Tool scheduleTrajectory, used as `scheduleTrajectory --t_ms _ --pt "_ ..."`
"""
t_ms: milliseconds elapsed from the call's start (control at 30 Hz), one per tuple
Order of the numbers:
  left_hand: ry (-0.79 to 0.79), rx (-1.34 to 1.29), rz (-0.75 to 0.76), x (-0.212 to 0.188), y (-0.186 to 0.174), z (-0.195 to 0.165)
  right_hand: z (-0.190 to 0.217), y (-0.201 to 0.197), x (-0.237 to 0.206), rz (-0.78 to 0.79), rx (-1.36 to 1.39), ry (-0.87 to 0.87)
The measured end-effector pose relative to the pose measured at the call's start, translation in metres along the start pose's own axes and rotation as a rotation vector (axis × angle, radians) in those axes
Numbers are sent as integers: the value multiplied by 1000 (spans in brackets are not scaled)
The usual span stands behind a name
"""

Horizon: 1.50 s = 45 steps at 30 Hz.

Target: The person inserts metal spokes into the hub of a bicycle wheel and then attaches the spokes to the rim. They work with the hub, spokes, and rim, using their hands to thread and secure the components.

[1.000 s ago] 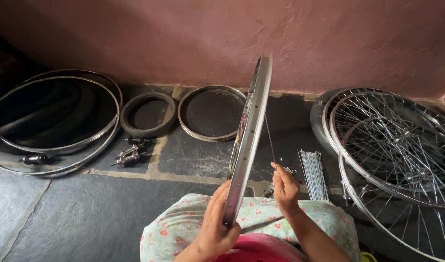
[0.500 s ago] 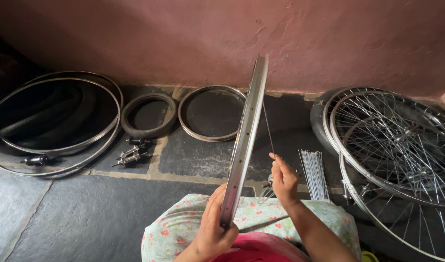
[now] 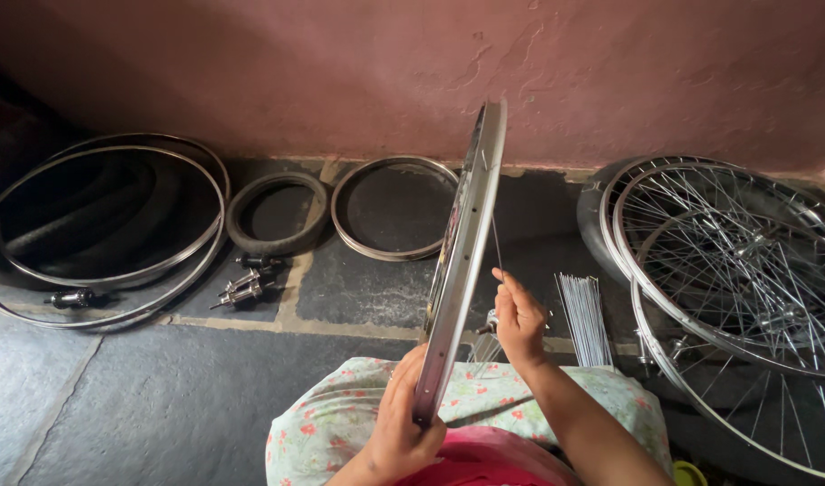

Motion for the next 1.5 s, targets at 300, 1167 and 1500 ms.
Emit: scheduleTrajectory --t_ms 300,1167,1500 --pt "147 10 -26 -54 33 56 25 14 -1 55 76 -119" --pt "-648 -125 -65 154 25 35 23 43 -18 118 -41 -106" --pt "-565 -265 -169 151 31 26 26 59 -15 156 53 -99"
Point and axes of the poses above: each hand's wrist, its own x-axis towards the middle knuckle, its own y-axis out of the palm, z = x × y, the point moved 10 cm from there along x, towards the middle knuckle, and after that the axes turned 2 degrees about -z, right-handed, at the moved point
